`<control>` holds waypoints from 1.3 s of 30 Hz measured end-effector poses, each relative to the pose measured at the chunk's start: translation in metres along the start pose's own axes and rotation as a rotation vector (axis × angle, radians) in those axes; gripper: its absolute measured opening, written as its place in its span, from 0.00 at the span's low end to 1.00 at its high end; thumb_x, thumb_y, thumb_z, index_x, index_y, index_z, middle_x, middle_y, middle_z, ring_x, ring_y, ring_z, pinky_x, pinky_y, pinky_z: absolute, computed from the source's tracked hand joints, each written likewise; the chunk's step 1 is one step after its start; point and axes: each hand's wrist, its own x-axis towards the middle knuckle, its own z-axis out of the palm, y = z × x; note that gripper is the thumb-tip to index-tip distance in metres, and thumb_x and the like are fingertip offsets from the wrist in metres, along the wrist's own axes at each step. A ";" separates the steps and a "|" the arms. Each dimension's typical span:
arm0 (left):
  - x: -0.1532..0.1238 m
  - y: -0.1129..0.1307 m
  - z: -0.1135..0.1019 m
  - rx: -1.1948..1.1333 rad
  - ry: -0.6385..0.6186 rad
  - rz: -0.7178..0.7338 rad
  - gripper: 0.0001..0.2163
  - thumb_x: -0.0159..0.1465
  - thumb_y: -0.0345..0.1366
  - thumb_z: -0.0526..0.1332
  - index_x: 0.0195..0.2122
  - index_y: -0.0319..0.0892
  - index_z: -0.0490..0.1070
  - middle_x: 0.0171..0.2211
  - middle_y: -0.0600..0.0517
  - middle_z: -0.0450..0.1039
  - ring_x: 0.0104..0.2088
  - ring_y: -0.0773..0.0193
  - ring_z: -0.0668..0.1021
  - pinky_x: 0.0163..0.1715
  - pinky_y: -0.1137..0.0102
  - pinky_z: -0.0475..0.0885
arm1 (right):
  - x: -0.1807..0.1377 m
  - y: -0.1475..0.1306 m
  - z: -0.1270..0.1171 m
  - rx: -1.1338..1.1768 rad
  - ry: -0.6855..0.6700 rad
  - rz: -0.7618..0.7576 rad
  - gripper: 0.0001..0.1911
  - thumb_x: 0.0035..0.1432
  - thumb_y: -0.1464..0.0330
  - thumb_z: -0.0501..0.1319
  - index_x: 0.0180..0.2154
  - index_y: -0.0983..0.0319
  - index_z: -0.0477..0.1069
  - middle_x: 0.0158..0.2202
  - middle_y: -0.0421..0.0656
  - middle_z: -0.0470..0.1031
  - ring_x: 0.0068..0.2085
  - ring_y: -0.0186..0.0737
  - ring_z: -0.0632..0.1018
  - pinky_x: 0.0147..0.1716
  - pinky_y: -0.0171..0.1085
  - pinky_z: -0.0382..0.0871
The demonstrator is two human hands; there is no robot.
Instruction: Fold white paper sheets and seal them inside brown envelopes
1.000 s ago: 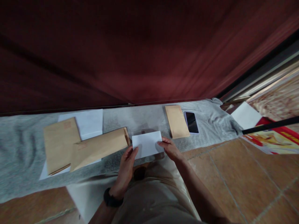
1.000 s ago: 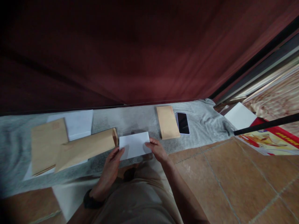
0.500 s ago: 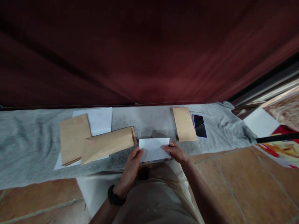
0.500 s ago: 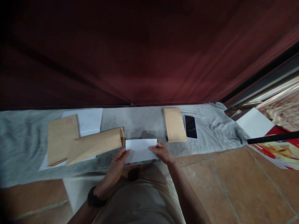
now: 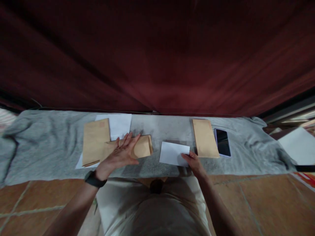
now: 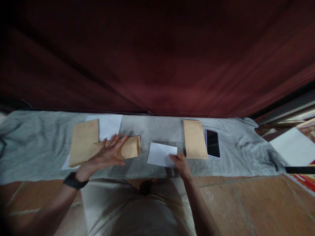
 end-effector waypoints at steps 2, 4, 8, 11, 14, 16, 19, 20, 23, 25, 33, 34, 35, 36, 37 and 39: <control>0.005 -0.003 -0.001 0.020 -0.050 0.027 0.55 0.51 0.47 0.73 0.76 0.49 0.46 0.76 0.35 0.45 0.75 0.36 0.51 0.69 0.37 0.42 | 0.001 0.003 -0.001 -0.029 0.005 -0.014 0.27 0.39 0.49 0.78 0.37 0.58 0.84 0.36 0.45 0.85 0.36 0.50 0.82 0.40 0.47 0.76; 0.009 -0.002 0.002 0.015 -0.073 0.045 0.54 0.50 0.45 0.73 0.76 0.50 0.46 0.75 0.36 0.50 0.74 0.38 0.55 0.70 0.37 0.41 | 0.002 0.006 -0.002 -0.050 0.001 -0.032 0.26 0.40 0.48 0.77 0.38 0.58 0.84 0.36 0.45 0.85 0.36 0.50 0.82 0.40 0.47 0.77; 0.010 0.003 0.007 -0.020 -0.043 0.036 0.55 0.50 0.43 0.72 0.76 0.50 0.45 0.72 0.38 0.59 0.72 0.41 0.61 0.71 0.40 0.42 | 0.004 0.007 -0.003 -0.085 -0.015 -0.066 0.27 0.42 0.46 0.76 0.38 0.58 0.83 0.37 0.46 0.85 0.39 0.52 0.81 0.42 0.48 0.77; 0.007 0.004 0.009 -0.041 0.037 0.050 0.54 0.52 0.42 0.71 0.76 0.49 0.43 0.68 0.39 0.64 0.69 0.42 0.65 0.71 0.42 0.45 | 0.006 0.007 -0.003 -0.105 -0.013 -0.074 0.28 0.41 0.45 0.76 0.38 0.58 0.83 0.38 0.46 0.85 0.40 0.53 0.81 0.44 0.50 0.76; 0.004 0.005 0.010 -0.047 0.107 0.082 0.52 0.54 0.42 0.71 0.76 0.50 0.44 0.66 0.41 0.66 0.68 0.44 0.68 0.71 0.44 0.47 | 0.007 0.008 -0.003 -0.110 0.016 -0.070 0.27 0.39 0.46 0.77 0.36 0.57 0.83 0.36 0.45 0.84 0.39 0.52 0.81 0.41 0.48 0.77; 0.002 0.006 0.011 -0.038 0.126 0.099 0.51 0.55 0.42 0.70 0.76 0.50 0.43 0.66 0.41 0.66 0.68 0.44 0.68 0.71 0.44 0.47 | 0.006 0.008 -0.003 -0.085 0.041 -0.049 0.27 0.38 0.47 0.78 0.35 0.58 0.83 0.33 0.45 0.84 0.36 0.51 0.81 0.38 0.47 0.76; -0.001 0.009 0.013 0.001 0.150 0.117 0.51 0.55 0.41 0.70 0.76 0.49 0.42 0.65 0.41 0.67 0.67 0.44 0.68 0.71 0.43 0.47 | 0.002 0.004 -0.001 0.014 0.089 -0.029 0.27 0.41 0.49 0.77 0.39 0.60 0.82 0.34 0.44 0.84 0.35 0.49 0.81 0.38 0.45 0.76; -0.003 0.010 0.014 0.015 0.160 0.122 0.51 0.55 0.40 0.70 0.76 0.49 0.43 0.65 0.41 0.67 0.67 0.43 0.68 0.71 0.43 0.47 | 0.000 0.001 0.001 0.051 0.104 -0.039 0.27 0.44 0.49 0.76 0.41 0.59 0.82 0.36 0.44 0.84 0.36 0.49 0.82 0.39 0.45 0.76; -0.006 0.016 0.016 0.051 0.193 0.148 0.51 0.54 0.39 0.70 0.76 0.48 0.44 0.65 0.40 0.67 0.67 0.43 0.68 0.72 0.43 0.47 | -0.005 -0.011 0.011 0.126 0.112 -0.086 0.25 0.50 0.50 0.73 0.44 0.58 0.81 0.38 0.43 0.85 0.38 0.48 0.82 0.41 0.46 0.75; -0.008 0.018 0.019 0.075 0.222 0.168 0.51 0.54 0.37 0.71 0.76 0.46 0.45 0.65 0.38 0.66 0.67 0.41 0.67 0.72 0.43 0.46 | -0.008 -0.019 0.021 0.129 0.084 -0.101 0.24 0.51 0.50 0.73 0.43 0.59 0.81 0.37 0.43 0.84 0.38 0.48 0.82 0.41 0.45 0.75; -0.013 0.016 0.028 0.124 0.293 0.195 0.49 0.54 0.36 0.71 0.75 0.41 0.49 0.67 0.34 0.63 0.68 0.37 0.64 0.71 0.41 0.45 | -0.012 -0.023 0.051 -0.060 -0.083 -0.161 0.17 0.54 0.52 0.69 0.36 0.57 0.82 0.31 0.40 0.81 0.33 0.44 0.77 0.36 0.41 0.71; -0.014 0.017 0.027 0.128 0.293 0.196 0.49 0.54 0.36 0.71 0.75 0.41 0.49 0.67 0.34 0.63 0.68 0.37 0.64 0.71 0.41 0.45 | -0.011 -0.022 0.051 -0.086 -0.091 -0.178 0.16 0.55 0.52 0.68 0.37 0.57 0.82 0.32 0.40 0.81 0.33 0.44 0.77 0.37 0.41 0.71; -0.014 0.017 0.027 0.129 0.293 0.196 0.49 0.54 0.36 0.71 0.75 0.41 0.49 0.67 0.33 0.63 0.68 0.36 0.64 0.71 0.40 0.45 | -0.010 -0.022 0.050 -0.113 -0.102 -0.194 0.14 0.56 0.53 0.67 0.37 0.56 0.82 0.33 0.40 0.81 0.34 0.45 0.77 0.38 0.41 0.71; -0.014 0.018 0.026 0.128 0.294 0.196 0.49 0.54 0.36 0.71 0.75 0.41 0.49 0.67 0.33 0.62 0.68 0.36 0.64 0.71 0.40 0.45 | -0.009 -0.021 0.048 -0.142 -0.116 -0.208 0.13 0.57 0.54 0.66 0.38 0.55 0.81 0.33 0.40 0.81 0.35 0.45 0.77 0.38 0.41 0.71; -0.014 0.018 0.026 0.127 0.296 0.198 0.49 0.54 0.36 0.71 0.75 0.42 0.49 0.67 0.33 0.62 0.68 0.36 0.64 0.71 0.40 0.45 | -0.007 -0.022 0.047 -0.175 -0.129 -0.220 0.12 0.58 0.55 0.66 0.38 0.55 0.81 0.33 0.40 0.81 0.35 0.45 0.77 0.38 0.41 0.72; -0.014 0.018 0.026 0.135 0.304 0.211 0.49 0.54 0.36 0.72 0.75 0.41 0.49 0.67 0.33 0.63 0.68 0.36 0.64 0.71 0.39 0.46 | -0.004 -0.023 0.044 -0.252 -0.152 -0.245 0.11 0.59 0.57 0.64 0.36 0.55 0.80 0.33 0.41 0.81 0.35 0.45 0.77 0.38 0.41 0.71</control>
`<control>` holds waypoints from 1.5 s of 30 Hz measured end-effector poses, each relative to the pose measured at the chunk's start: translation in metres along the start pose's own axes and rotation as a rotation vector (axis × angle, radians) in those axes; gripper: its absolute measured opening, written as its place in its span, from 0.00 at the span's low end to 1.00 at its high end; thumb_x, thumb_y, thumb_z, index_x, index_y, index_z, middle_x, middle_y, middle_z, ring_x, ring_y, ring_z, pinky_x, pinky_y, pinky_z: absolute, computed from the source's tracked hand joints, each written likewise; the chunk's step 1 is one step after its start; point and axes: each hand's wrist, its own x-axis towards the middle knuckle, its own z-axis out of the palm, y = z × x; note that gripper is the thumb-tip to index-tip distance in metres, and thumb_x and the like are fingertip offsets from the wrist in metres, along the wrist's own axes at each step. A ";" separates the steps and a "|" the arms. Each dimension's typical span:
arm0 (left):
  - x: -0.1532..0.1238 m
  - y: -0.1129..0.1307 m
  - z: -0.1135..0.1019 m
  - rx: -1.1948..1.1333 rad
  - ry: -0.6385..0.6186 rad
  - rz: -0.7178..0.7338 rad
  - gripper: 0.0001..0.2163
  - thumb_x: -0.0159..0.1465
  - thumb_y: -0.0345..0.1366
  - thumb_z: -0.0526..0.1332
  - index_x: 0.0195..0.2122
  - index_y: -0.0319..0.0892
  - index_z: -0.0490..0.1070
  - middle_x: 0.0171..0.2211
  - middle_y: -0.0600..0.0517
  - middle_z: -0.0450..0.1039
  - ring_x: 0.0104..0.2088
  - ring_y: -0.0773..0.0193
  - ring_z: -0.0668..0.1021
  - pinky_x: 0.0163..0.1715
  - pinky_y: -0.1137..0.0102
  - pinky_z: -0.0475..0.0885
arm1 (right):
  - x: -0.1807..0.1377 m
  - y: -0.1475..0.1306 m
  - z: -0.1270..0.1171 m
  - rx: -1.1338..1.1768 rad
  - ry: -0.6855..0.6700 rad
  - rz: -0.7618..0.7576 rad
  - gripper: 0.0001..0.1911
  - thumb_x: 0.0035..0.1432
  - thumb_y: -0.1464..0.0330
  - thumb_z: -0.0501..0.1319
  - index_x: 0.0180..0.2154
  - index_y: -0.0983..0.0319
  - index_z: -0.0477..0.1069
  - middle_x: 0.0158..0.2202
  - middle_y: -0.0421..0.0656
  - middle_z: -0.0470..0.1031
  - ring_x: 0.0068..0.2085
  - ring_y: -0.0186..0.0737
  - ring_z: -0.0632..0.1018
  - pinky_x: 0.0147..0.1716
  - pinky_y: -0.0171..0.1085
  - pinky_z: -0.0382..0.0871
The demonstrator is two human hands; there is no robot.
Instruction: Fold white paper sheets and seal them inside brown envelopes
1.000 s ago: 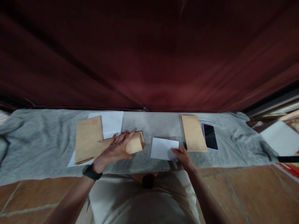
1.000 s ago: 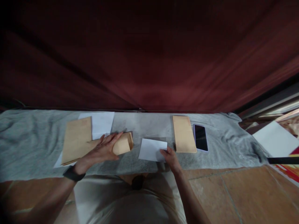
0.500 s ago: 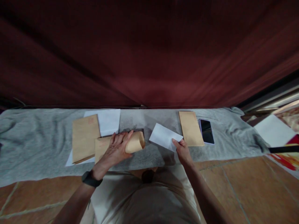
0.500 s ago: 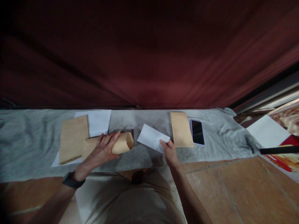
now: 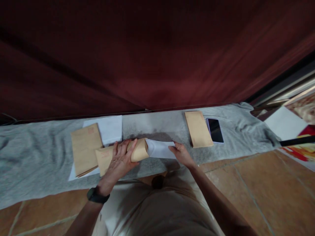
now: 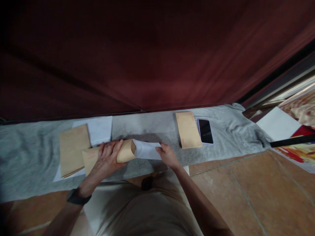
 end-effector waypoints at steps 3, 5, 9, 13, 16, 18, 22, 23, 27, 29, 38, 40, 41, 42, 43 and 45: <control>0.000 -0.002 0.001 0.050 0.016 0.038 0.49 0.55 0.37 0.72 0.75 0.39 0.49 0.65 0.31 0.64 0.66 0.35 0.66 0.69 0.38 0.48 | 0.005 -0.002 -0.004 -0.096 -0.036 -0.041 0.10 0.60 0.61 0.62 0.36 0.57 0.79 0.33 0.40 0.81 0.35 0.44 0.78 0.38 0.40 0.71; 0.000 -0.003 0.001 0.085 0.034 0.064 0.49 0.55 0.38 0.72 0.74 0.38 0.50 0.64 0.30 0.64 0.66 0.34 0.67 0.69 0.36 0.50 | 0.008 -0.003 -0.004 -0.115 -0.055 -0.049 0.10 0.61 0.62 0.60 0.37 0.58 0.78 0.34 0.40 0.81 0.35 0.43 0.78 0.38 0.39 0.71; 0.000 -0.004 0.001 0.122 0.060 0.102 0.49 0.55 0.39 0.72 0.74 0.38 0.48 0.64 0.29 0.63 0.66 0.34 0.66 0.68 0.35 0.51 | 0.015 -0.002 0.000 -0.080 -0.090 0.008 0.08 0.61 0.63 0.60 0.37 0.57 0.78 0.32 0.38 0.80 0.32 0.41 0.77 0.33 0.36 0.71; 0.001 -0.003 0.001 0.153 0.077 0.129 0.50 0.56 0.39 0.72 0.74 0.37 0.46 0.64 0.28 0.62 0.66 0.32 0.65 0.67 0.35 0.51 | 0.016 -0.002 0.011 -0.052 -0.066 -0.016 0.06 0.60 0.65 0.61 0.34 0.56 0.78 0.30 0.38 0.80 0.30 0.40 0.77 0.30 0.35 0.70; 0.003 -0.002 0.001 0.163 0.085 0.143 0.49 0.56 0.40 0.72 0.74 0.36 0.47 0.64 0.27 0.62 0.67 0.32 0.65 0.67 0.35 0.51 | 0.013 -0.005 0.018 -0.026 -0.022 -0.071 0.07 0.61 0.64 0.60 0.36 0.55 0.78 0.32 0.39 0.80 0.33 0.41 0.78 0.32 0.36 0.71; 0.004 -0.002 0.001 0.162 0.091 0.143 0.49 0.56 0.40 0.72 0.74 0.36 0.48 0.64 0.27 0.62 0.67 0.32 0.65 0.67 0.34 0.50 | 0.010 -0.007 0.020 0.007 0.019 -0.070 0.07 0.62 0.62 0.60 0.38 0.55 0.76 0.31 0.39 0.78 0.32 0.40 0.76 0.31 0.35 0.69; 0.005 -0.001 0.002 0.141 0.099 0.130 0.47 0.57 0.40 0.71 0.74 0.37 0.49 0.65 0.28 0.62 0.67 0.32 0.65 0.68 0.34 0.48 | 0.007 -0.005 0.012 0.051 0.081 -0.036 0.11 0.62 0.57 0.60 0.34 0.56 0.72 0.27 0.36 0.70 0.28 0.37 0.70 0.28 0.34 0.63; 0.005 0.000 0.002 0.136 0.098 0.133 0.47 0.57 0.40 0.71 0.74 0.37 0.49 0.65 0.28 0.62 0.67 0.33 0.65 0.68 0.35 0.48 | 0.007 -0.005 0.010 0.053 0.084 -0.030 0.12 0.62 0.57 0.60 0.32 0.57 0.71 0.26 0.36 0.68 0.27 0.36 0.68 0.28 0.34 0.62; 0.007 0.004 0.001 0.125 0.087 0.156 0.46 0.56 0.39 0.72 0.73 0.36 0.52 0.64 0.27 0.63 0.68 0.32 0.65 0.68 0.35 0.49 | 0.007 -0.007 0.009 0.037 0.057 -0.014 0.16 0.62 0.55 0.60 0.27 0.58 0.67 0.23 0.34 0.63 0.26 0.34 0.65 0.27 0.33 0.58; 0.008 0.006 0.001 0.117 0.083 0.158 0.46 0.56 0.38 0.72 0.73 0.36 0.52 0.64 0.27 0.63 0.68 0.33 0.65 0.68 0.35 0.49 | 0.007 -0.011 0.013 0.024 0.049 -0.020 0.18 0.61 0.54 0.60 0.25 0.58 0.66 0.22 0.34 0.60 0.25 0.33 0.63 0.26 0.33 0.56; 0.016 0.022 0.001 0.051 0.071 0.179 0.46 0.57 0.37 0.71 0.74 0.38 0.52 0.66 0.30 0.63 0.70 0.34 0.62 0.70 0.37 0.47 | 0.011 -0.011 0.048 -0.147 0.112 -0.088 0.12 0.63 0.64 0.62 0.27 0.59 0.76 0.28 0.39 0.75 0.31 0.36 0.75 0.33 0.32 0.65; 0.018 0.026 0.002 0.055 0.063 0.193 0.45 0.57 0.37 0.70 0.74 0.38 0.52 0.66 0.30 0.63 0.70 0.35 0.63 0.70 0.36 0.47 | 0.010 -0.010 0.054 -0.226 0.123 -0.075 0.09 0.63 0.67 0.63 0.31 0.58 0.80 0.32 0.40 0.78 0.33 0.36 0.77 0.35 0.32 0.66; 0.019 0.028 0.003 0.057 0.058 0.198 0.45 0.57 0.37 0.70 0.74 0.38 0.52 0.66 0.30 0.64 0.70 0.35 0.63 0.70 0.36 0.47 | 0.010 -0.010 0.057 -0.270 0.124 -0.068 0.09 0.64 0.68 0.63 0.32 0.57 0.81 0.33 0.40 0.80 0.34 0.36 0.78 0.35 0.31 0.66; 0.019 0.030 0.004 0.057 0.053 0.201 0.44 0.57 0.36 0.70 0.73 0.38 0.53 0.65 0.30 0.64 0.70 0.35 0.63 0.70 0.36 0.48 | 0.009 -0.011 0.059 -0.313 0.122 -0.061 0.09 0.65 0.68 0.63 0.34 0.57 0.82 0.35 0.41 0.81 0.35 0.36 0.78 0.36 0.31 0.66; 0.020 0.031 0.004 0.057 0.051 0.205 0.44 0.57 0.36 0.69 0.73 0.38 0.53 0.65 0.31 0.64 0.70 0.34 0.63 0.70 0.36 0.48 | 0.008 -0.012 0.060 -0.354 0.116 -0.053 0.10 0.65 0.69 0.62 0.34 0.56 0.82 0.36 0.41 0.81 0.35 0.36 0.79 0.36 0.30 0.66; 0.022 0.033 0.006 0.058 0.049 0.218 0.44 0.57 0.37 0.69 0.73 0.38 0.53 0.65 0.31 0.64 0.70 0.34 0.63 0.70 0.36 0.48 | 0.007 -0.014 0.062 -0.421 0.093 -0.038 0.11 0.66 0.71 0.61 0.36 0.56 0.82 0.38 0.41 0.82 0.37 0.36 0.80 0.36 0.30 0.66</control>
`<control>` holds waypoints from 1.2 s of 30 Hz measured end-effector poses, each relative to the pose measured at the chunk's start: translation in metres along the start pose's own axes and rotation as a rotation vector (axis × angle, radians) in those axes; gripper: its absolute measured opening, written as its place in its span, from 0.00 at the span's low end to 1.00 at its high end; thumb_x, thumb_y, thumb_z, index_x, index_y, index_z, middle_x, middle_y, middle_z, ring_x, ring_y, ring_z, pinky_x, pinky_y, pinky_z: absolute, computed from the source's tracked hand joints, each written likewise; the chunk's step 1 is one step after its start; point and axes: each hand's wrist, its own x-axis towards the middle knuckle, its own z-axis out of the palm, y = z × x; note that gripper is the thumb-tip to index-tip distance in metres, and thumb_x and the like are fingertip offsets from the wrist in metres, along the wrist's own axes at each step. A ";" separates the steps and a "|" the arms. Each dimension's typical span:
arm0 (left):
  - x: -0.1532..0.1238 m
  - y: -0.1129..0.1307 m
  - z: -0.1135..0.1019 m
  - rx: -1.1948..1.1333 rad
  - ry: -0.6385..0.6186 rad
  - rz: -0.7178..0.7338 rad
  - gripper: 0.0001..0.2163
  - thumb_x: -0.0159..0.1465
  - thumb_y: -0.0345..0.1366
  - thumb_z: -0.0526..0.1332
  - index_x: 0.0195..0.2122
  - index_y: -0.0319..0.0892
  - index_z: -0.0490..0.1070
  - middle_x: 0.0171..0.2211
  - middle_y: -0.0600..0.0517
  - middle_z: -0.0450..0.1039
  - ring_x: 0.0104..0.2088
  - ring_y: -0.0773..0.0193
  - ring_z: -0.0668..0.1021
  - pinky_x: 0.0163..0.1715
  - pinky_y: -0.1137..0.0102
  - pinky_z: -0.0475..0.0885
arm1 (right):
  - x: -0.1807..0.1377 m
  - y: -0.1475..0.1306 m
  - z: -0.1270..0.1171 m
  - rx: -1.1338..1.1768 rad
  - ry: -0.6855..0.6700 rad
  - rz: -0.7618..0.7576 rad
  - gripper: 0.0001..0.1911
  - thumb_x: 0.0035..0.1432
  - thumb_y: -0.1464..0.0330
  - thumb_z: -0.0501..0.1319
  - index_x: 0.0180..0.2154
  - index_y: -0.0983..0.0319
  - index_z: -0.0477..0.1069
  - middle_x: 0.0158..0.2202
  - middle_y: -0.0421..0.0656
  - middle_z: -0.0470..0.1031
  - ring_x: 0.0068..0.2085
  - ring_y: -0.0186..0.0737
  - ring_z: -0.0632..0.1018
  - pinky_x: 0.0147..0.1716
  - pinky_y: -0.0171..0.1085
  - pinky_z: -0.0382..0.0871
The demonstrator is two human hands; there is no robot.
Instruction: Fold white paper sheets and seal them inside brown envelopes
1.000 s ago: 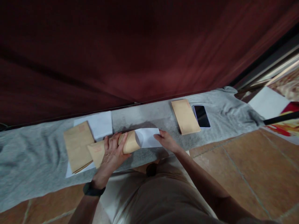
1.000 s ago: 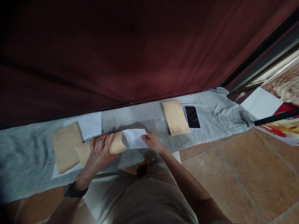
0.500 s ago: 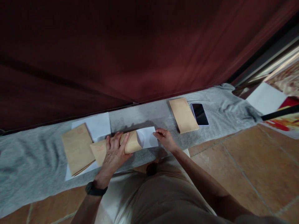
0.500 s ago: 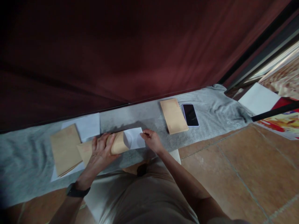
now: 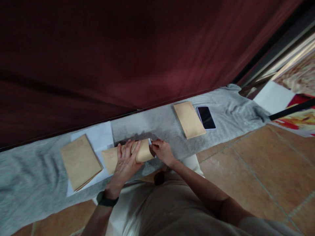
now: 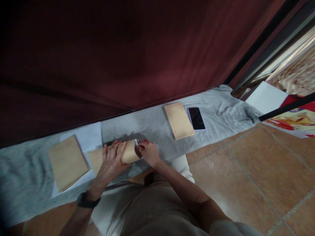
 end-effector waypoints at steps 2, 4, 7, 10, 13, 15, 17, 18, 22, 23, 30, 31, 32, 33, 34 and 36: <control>0.002 0.001 0.002 0.006 0.002 0.015 0.44 0.57 0.37 0.69 0.73 0.37 0.53 0.65 0.30 0.64 0.69 0.34 0.63 0.70 0.36 0.48 | -0.001 -0.002 0.000 -0.046 -0.015 0.010 0.11 0.65 0.72 0.61 0.37 0.55 0.82 0.39 0.41 0.83 0.38 0.37 0.80 0.37 0.30 0.66; 0.003 0.001 0.003 0.008 -0.001 0.023 0.44 0.57 0.37 0.68 0.74 0.38 0.52 0.65 0.30 0.65 0.69 0.34 0.64 0.70 0.36 0.48 | -0.002 -0.002 0.000 -0.059 0.001 0.025 0.11 0.64 0.73 0.61 0.38 0.55 0.82 0.40 0.42 0.84 0.39 0.39 0.81 0.37 0.32 0.66; 0.006 0.002 0.004 0.004 -0.013 0.027 0.44 0.58 0.38 0.68 0.74 0.39 0.51 0.64 0.31 0.65 0.68 0.35 0.66 0.70 0.37 0.48 | -0.004 0.000 0.002 -0.035 0.056 0.033 0.11 0.63 0.74 0.62 0.39 0.54 0.80 0.41 0.42 0.84 0.39 0.42 0.81 0.38 0.34 0.67; 0.008 0.004 0.004 -0.001 -0.019 0.036 0.45 0.58 0.38 0.68 0.74 0.39 0.50 0.64 0.31 0.65 0.68 0.35 0.65 0.70 0.37 0.48 | -0.006 0.003 0.005 0.000 0.086 0.040 0.10 0.62 0.73 0.62 0.42 0.54 0.78 0.41 0.43 0.83 0.39 0.44 0.81 0.38 0.36 0.67; 0.009 0.004 0.004 -0.007 -0.023 0.035 0.45 0.58 0.38 0.69 0.75 0.40 0.50 0.65 0.32 0.65 0.68 0.36 0.65 0.70 0.36 0.47 | -0.007 0.006 0.006 0.067 0.107 0.049 0.07 0.62 0.72 0.63 0.40 0.55 0.75 0.39 0.43 0.81 0.40 0.45 0.80 0.41 0.37 0.69; 0.009 0.003 0.004 -0.013 -0.020 0.023 0.45 0.58 0.38 0.69 0.75 0.40 0.49 0.65 0.32 0.65 0.69 0.36 0.65 0.70 0.36 0.47 | -0.007 0.009 0.005 0.111 0.127 0.017 0.07 0.62 0.73 0.62 0.38 0.55 0.74 0.40 0.43 0.79 0.42 0.44 0.79 0.45 0.38 0.70; 0.009 0.002 0.004 -0.019 -0.012 0.015 0.45 0.59 0.39 0.68 0.75 0.40 0.49 0.65 0.32 0.65 0.69 0.36 0.64 0.70 0.37 0.47 | -0.005 0.012 0.005 0.143 0.160 -0.005 0.07 0.61 0.74 0.61 0.38 0.56 0.73 0.42 0.44 0.77 0.45 0.44 0.77 0.49 0.40 0.70; 0.010 0.002 0.003 -0.020 -0.005 0.013 0.44 0.60 0.39 0.68 0.75 0.40 0.50 0.65 0.32 0.65 0.69 0.36 0.64 0.70 0.37 0.47 | -0.005 0.014 0.005 0.162 0.184 0.001 0.07 0.60 0.74 0.61 0.39 0.56 0.73 0.43 0.44 0.76 0.45 0.44 0.77 0.49 0.40 0.70; 0.011 0.002 0.002 -0.020 0.020 0.021 0.43 0.61 0.39 0.67 0.75 0.38 0.50 0.65 0.31 0.65 0.69 0.36 0.64 0.70 0.37 0.48 | -0.002 0.019 0.008 0.328 0.257 0.043 0.14 0.56 0.69 0.66 0.46 0.59 0.71 0.45 0.44 0.75 0.45 0.42 0.77 0.48 0.40 0.71; 0.011 0.001 0.001 -0.023 0.023 0.025 0.43 0.61 0.39 0.67 0.75 0.38 0.49 0.65 0.30 0.64 0.69 0.36 0.64 0.70 0.37 0.48 | -0.001 0.020 0.009 0.376 0.234 0.047 0.16 0.56 0.68 0.67 0.47 0.60 0.72 0.44 0.43 0.76 0.43 0.41 0.77 0.46 0.39 0.72; 0.014 0.001 -0.003 -0.047 0.021 0.072 0.44 0.61 0.39 0.66 0.75 0.40 0.47 0.66 0.31 0.63 0.70 0.36 0.64 0.70 0.37 0.48 | 0.005 0.024 0.011 0.572 -0.040 0.181 0.05 0.57 0.68 0.62 0.32 0.61 0.76 0.25 0.36 0.73 0.27 0.34 0.72 0.27 0.32 0.64; 0.015 0.001 -0.003 -0.051 0.021 0.077 0.43 0.61 0.39 0.66 0.75 0.39 0.48 0.65 0.31 0.64 0.69 0.36 0.64 0.70 0.37 0.48 | 0.005 0.024 0.012 0.589 -0.035 0.195 0.05 0.56 0.68 0.62 0.31 0.61 0.77 0.25 0.36 0.74 0.27 0.34 0.72 0.27 0.31 0.64; 0.015 0.002 -0.004 -0.055 0.021 0.082 0.42 0.62 0.39 0.66 0.74 0.39 0.49 0.65 0.31 0.64 0.69 0.36 0.64 0.70 0.37 0.48 | 0.005 0.025 0.012 0.605 -0.026 0.207 0.05 0.56 0.68 0.62 0.30 0.61 0.77 0.25 0.36 0.74 0.27 0.34 0.72 0.27 0.31 0.64; 0.015 0.002 -0.004 -0.058 0.020 0.082 0.42 0.62 0.40 0.66 0.74 0.38 0.50 0.65 0.31 0.65 0.69 0.36 0.65 0.70 0.37 0.48 | 0.005 0.025 0.013 0.625 -0.014 0.220 0.05 0.55 0.68 0.63 0.30 0.61 0.77 0.25 0.36 0.74 0.27 0.34 0.72 0.27 0.31 0.64; 0.015 0.002 -0.004 -0.063 0.019 0.080 0.41 0.62 0.40 0.66 0.74 0.38 0.50 0.65 0.31 0.65 0.69 0.36 0.64 0.70 0.38 0.48 | 0.005 0.024 0.013 0.648 -0.001 0.234 0.05 0.54 0.67 0.63 0.29 0.60 0.77 0.25 0.35 0.74 0.27 0.34 0.72 0.27 0.31 0.64; 0.015 0.002 -0.003 -0.070 0.011 0.073 0.41 0.62 0.40 0.66 0.74 0.39 0.50 0.66 0.31 0.64 0.70 0.37 0.64 0.71 0.38 0.47 | 0.005 0.023 0.014 0.697 0.024 0.261 0.04 0.52 0.67 0.65 0.28 0.60 0.77 0.24 0.35 0.74 0.27 0.34 0.72 0.26 0.30 0.63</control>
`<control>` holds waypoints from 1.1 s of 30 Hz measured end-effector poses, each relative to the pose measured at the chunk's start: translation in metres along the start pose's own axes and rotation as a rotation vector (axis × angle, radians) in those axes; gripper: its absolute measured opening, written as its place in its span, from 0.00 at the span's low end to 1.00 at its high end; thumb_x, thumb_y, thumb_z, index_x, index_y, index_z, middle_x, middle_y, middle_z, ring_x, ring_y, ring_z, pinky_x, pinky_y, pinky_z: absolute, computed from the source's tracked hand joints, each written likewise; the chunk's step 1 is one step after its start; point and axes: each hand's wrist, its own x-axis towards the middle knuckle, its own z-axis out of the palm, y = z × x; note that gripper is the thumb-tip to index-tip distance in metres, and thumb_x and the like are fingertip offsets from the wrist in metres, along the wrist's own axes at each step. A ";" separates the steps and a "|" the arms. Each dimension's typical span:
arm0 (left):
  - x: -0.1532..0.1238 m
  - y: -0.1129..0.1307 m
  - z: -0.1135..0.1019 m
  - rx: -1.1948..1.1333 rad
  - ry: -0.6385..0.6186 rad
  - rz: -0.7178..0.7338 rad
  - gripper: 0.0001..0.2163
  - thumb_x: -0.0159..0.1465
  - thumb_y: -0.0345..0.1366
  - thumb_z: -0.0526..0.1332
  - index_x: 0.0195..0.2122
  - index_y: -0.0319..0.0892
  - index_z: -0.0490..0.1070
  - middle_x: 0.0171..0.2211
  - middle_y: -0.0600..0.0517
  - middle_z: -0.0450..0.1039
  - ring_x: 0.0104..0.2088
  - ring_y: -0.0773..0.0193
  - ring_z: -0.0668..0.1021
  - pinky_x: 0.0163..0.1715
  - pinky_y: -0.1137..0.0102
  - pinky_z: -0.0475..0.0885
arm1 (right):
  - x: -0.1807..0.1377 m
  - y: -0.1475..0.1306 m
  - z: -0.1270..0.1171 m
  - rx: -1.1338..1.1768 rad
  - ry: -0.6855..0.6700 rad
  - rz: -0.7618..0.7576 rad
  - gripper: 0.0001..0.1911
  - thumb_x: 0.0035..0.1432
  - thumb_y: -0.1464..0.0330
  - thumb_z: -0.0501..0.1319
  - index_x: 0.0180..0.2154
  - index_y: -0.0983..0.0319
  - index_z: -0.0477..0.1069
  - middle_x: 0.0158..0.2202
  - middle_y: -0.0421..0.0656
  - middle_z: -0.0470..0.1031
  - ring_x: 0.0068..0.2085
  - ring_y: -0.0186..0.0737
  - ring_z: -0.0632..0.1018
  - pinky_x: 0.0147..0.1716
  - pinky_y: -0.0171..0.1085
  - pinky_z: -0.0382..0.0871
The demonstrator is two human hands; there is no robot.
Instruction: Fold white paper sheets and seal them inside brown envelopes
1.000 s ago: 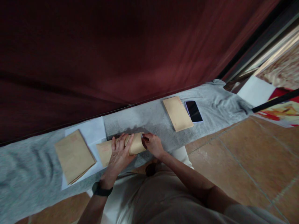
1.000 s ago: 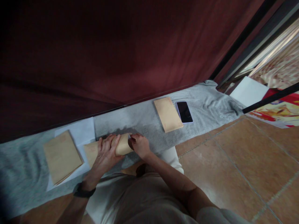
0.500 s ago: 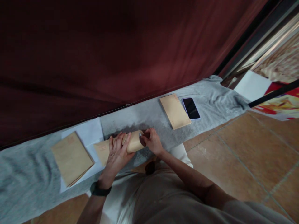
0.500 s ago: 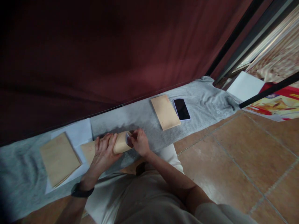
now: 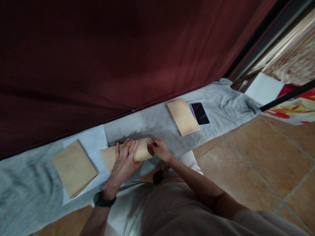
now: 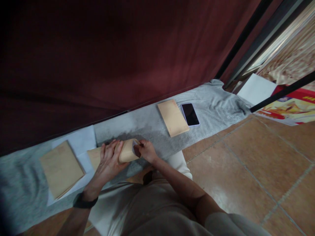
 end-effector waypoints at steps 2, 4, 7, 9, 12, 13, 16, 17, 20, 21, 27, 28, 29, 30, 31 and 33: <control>0.001 -0.001 0.000 -0.004 -0.013 -0.001 0.42 0.62 0.40 0.67 0.75 0.41 0.49 0.68 0.32 0.62 0.71 0.37 0.62 0.71 0.37 0.47 | 0.000 -0.001 0.001 0.043 0.020 0.014 0.03 0.50 0.67 0.66 0.27 0.60 0.76 0.23 0.35 0.74 0.27 0.34 0.72 0.25 0.30 0.62; 0.002 -0.002 -0.001 -0.006 -0.021 0.000 0.43 0.62 0.39 0.68 0.75 0.42 0.48 0.70 0.32 0.59 0.72 0.36 0.59 0.70 0.36 0.46 | 0.000 -0.002 0.003 0.082 0.033 0.023 0.05 0.50 0.66 0.66 0.26 0.60 0.75 0.22 0.35 0.73 0.26 0.34 0.71 0.25 0.31 0.64; 0.003 -0.002 -0.004 -0.032 0.006 -0.021 0.44 0.62 0.41 0.69 0.75 0.44 0.49 0.74 0.33 0.51 0.74 0.35 0.54 0.70 0.36 0.45 | 0.002 -0.006 0.003 0.172 0.058 0.028 0.08 0.51 0.62 0.66 0.26 0.59 0.73 0.23 0.37 0.74 0.26 0.36 0.73 0.27 0.33 0.68; 0.000 0.001 -0.003 -0.088 0.084 -0.094 0.42 0.63 0.44 0.70 0.74 0.45 0.51 0.75 0.33 0.48 0.75 0.36 0.53 0.71 0.36 0.45 | 0.004 -0.010 0.001 0.234 0.088 0.027 0.10 0.52 0.60 0.66 0.28 0.59 0.73 0.25 0.39 0.76 0.27 0.38 0.75 0.28 0.34 0.70; -0.008 0.012 0.006 -0.313 0.304 -0.424 0.41 0.64 0.50 0.68 0.74 0.44 0.53 0.75 0.33 0.48 0.74 0.39 0.55 0.70 0.40 0.53 | 0.006 -0.015 -0.001 0.299 0.149 0.027 0.11 0.54 0.57 0.64 0.31 0.57 0.72 0.27 0.40 0.77 0.28 0.39 0.76 0.27 0.34 0.70; -0.010 0.017 0.011 -0.438 0.390 -0.587 0.40 0.64 0.51 0.67 0.73 0.44 0.54 0.74 0.34 0.51 0.73 0.41 0.58 0.69 0.43 0.58 | 0.006 -0.016 0.000 0.325 0.171 0.024 0.12 0.54 0.56 0.64 0.33 0.57 0.71 0.28 0.40 0.77 0.29 0.39 0.77 0.27 0.34 0.71; -0.010 0.039 0.026 -0.992 0.488 -0.997 0.34 0.64 0.55 0.66 0.67 0.44 0.63 0.64 0.36 0.69 0.64 0.47 0.73 0.61 0.49 0.71 | 0.000 -0.017 0.007 0.441 0.222 -0.002 0.13 0.54 0.56 0.65 0.37 0.56 0.71 0.34 0.41 0.80 0.34 0.41 0.80 0.30 0.35 0.74; -0.006 0.047 0.030 -1.210 0.446 -1.059 0.32 0.63 0.56 0.66 0.63 0.43 0.68 0.58 0.38 0.76 0.58 0.48 0.78 0.58 0.51 0.75 | -0.003 -0.016 0.010 0.477 0.231 -0.011 0.13 0.54 0.56 0.66 0.38 0.56 0.71 0.35 0.42 0.81 0.35 0.41 0.80 0.31 0.36 0.74; 0.011 0.070 0.034 -1.670 0.296 -1.085 0.27 0.57 0.56 0.71 0.49 0.42 0.76 0.44 0.43 0.83 0.46 0.53 0.84 0.48 0.58 0.80 | -0.012 -0.016 0.022 0.511 0.227 -0.014 0.14 0.54 0.56 0.66 0.39 0.56 0.70 0.37 0.42 0.81 0.36 0.42 0.81 0.34 0.38 0.75; 0.018 0.076 0.034 -1.717 0.304 -1.090 0.24 0.55 0.54 0.73 0.46 0.42 0.77 0.43 0.46 0.83 0.44 0.55 0.85 0.45 0.61 0.80 | -0.015 -0.015 0.025 0.507 0.221 -0.004 0.14 0.54 0.56 0.65 0.39 0.55 0.70 0.37 0.42 0.81 0.36 0.42 0.81 0.34 0.38 0.75; 0.035 0.078 0.032 -1.687 0.364 -1.169 0.21 0.45 0.44 0.78 0.35 0.41 0.76 0.36 0.52 0.82 0.32 0.64 0.82 0.31 0.71 0.78 | -0.020 -0.013 0.024 0.413 0.204 0.015 0.13 0.52 0.55 0.64 0.35 0.55 0.68 0.36 0.42 0.80 0.37 0.44 0.81 0.36 0.41 0.77; 0.034 0.075 0.033 -1.679 0.344 -1.163 0.21 0.44 0.44 0.78 0.36 0.41 0.76 0.36 0.52 0.82 0.31 0.64 0.82 0.29 0.71 0.77 | -0.021 -0.012 0.021 0.393 0.196 0.013 0.12 0.52 0.56 0.64 0.34 0.55 0.67 0.34 0.42 0.79 0.36 0.45 0.81 0.36 0.41 0.77; 0.033 0.072 0.033 -1.669 0.314 -1.152 0.21 0.45 0.44 0.77 0.37 0.40 0.77 0.35 0.52 0.82 0.29 0.64 0.82 0.27 0.71 0.77 | -0.021 -0.010 0.019 0.374 0.186 0.014 0.12 0.51 0.57 0.64 0.31 0.55 0.66 0.32 0.42 0.78 0.35 0.45 0.80 0.35 0.41 0.76; 0.031 0.069 0.033 -1.657 0.276 -1.140 0.21 0.45 0.43 0.77 0.38 0.40 0.77 0.34 0.52 0.83 0.28 0.64 0.81 0.26 0.72 0.76 | -0.022 -0.007 0.016 0.356 0.175 0.017 0.12 0.50 0.58 0.65 0.29 0.55 0.64 0.30 0.41 0.77 0.34 0.45 0.80 0.35 0.42 0.76; 0.029 0.066 0.033 -1.642 0.239 -1.130 0.20 0.47 0.43 0.76 0.39 0.40 0.77 0.34 0.52 0.83 0.27 0.64 0.81 0.24 0.72 0.75 | -0.023 -0.004 0.012 0.340 0.165 0.021 0.13 0.50 0.58 0.65 0.28 0.55 0.63 0.28 0.41 0.75 0.33 0.45 0.79 0.34 0.42 0.76; 0.025 0.062 0.033 -1.621 0.160 -1.118 0.18 0.50 0.43 0.74 0.39 0.40 0.77 0.31 0.52 0.82 0.24 0.64 0.81 0.22 0.73 0.73 | -0.025 0.003 0.003 0.306 0.143 0.030 0.14 0.49 0.59 0.66 0.27 0.54 0.61 0.26 0.40 0.73 0.33 0.46 0.79 0.36 0.44 0.77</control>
